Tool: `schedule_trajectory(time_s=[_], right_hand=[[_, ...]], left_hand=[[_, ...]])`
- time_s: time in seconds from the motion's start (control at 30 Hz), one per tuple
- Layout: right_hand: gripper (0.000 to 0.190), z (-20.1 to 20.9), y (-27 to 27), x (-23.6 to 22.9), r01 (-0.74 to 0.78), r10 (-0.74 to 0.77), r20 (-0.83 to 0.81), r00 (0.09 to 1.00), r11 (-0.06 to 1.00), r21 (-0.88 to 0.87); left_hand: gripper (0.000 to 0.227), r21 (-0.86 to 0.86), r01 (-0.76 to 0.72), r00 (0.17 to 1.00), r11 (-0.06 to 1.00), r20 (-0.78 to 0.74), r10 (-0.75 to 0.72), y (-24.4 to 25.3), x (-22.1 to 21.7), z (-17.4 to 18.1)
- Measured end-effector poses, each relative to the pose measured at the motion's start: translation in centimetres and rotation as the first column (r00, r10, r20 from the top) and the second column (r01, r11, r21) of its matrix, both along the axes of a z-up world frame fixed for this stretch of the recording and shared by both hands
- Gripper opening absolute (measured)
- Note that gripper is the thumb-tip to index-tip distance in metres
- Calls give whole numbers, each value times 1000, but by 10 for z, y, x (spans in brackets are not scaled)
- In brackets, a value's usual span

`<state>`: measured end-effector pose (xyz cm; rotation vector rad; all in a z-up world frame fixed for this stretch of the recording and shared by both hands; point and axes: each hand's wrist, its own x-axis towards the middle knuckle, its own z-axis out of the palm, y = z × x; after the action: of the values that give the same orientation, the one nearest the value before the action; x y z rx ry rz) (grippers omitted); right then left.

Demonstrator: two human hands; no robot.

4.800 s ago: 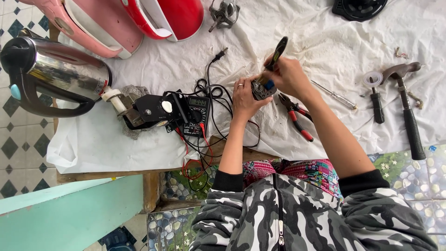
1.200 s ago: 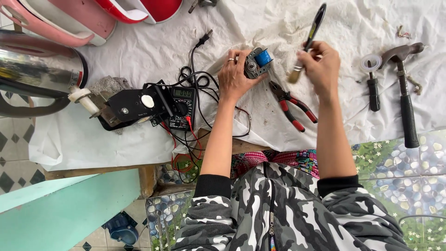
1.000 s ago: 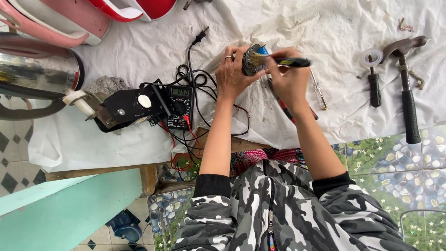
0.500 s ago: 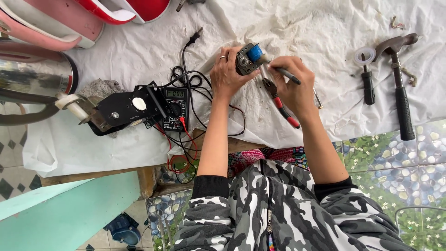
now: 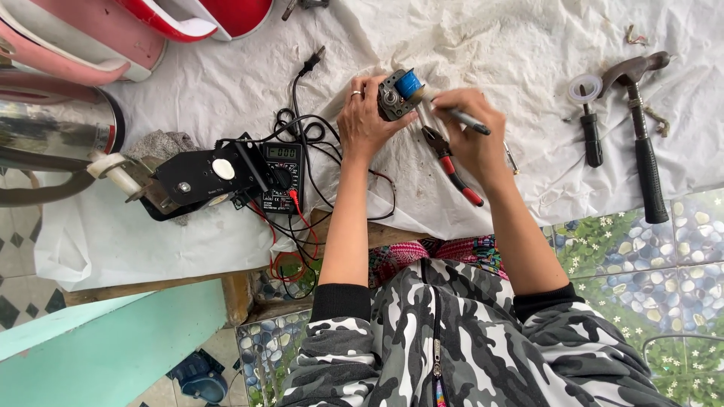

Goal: Cleaning a small electrical motor using a brush and pliers on a cloth-covered workspace.

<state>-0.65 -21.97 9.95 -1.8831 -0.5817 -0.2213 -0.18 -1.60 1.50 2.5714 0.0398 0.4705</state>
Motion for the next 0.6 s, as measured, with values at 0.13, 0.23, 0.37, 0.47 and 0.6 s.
schedule_trajectory(time_s=[0.13, 0.23, 0.37, 0.47, 0.6], right_hand=[[20, 1, 8, -10, -51, 49, -120, 992, 999, -9], [12, 4, 10, -11, 124, -124, -4, 992, 991, -53], [19, 2, 15, -16, 24, -20, -148, 989, 999, 25], [14, 10, 17, -15, 87, -87, -3, 996, 995, -58], [17, -1, 30, -29, 16, -25, 129, 991, 997, 71]], left_hand=[[89, -1, -1, 997, 1000, 75, 1, -3, -2, 13], [97, 4, -1, 1000, 1000, 12, 1, 0, -3, 9], [91, 20, 4, 999, 1000, 49, -4, -4, -2, 13], [93, -26, -6, 998, 1000, 59, 7, -3, -5, 22], [85, -12, 5, 996, 1000, 91, -4, -2, -5, 23]])
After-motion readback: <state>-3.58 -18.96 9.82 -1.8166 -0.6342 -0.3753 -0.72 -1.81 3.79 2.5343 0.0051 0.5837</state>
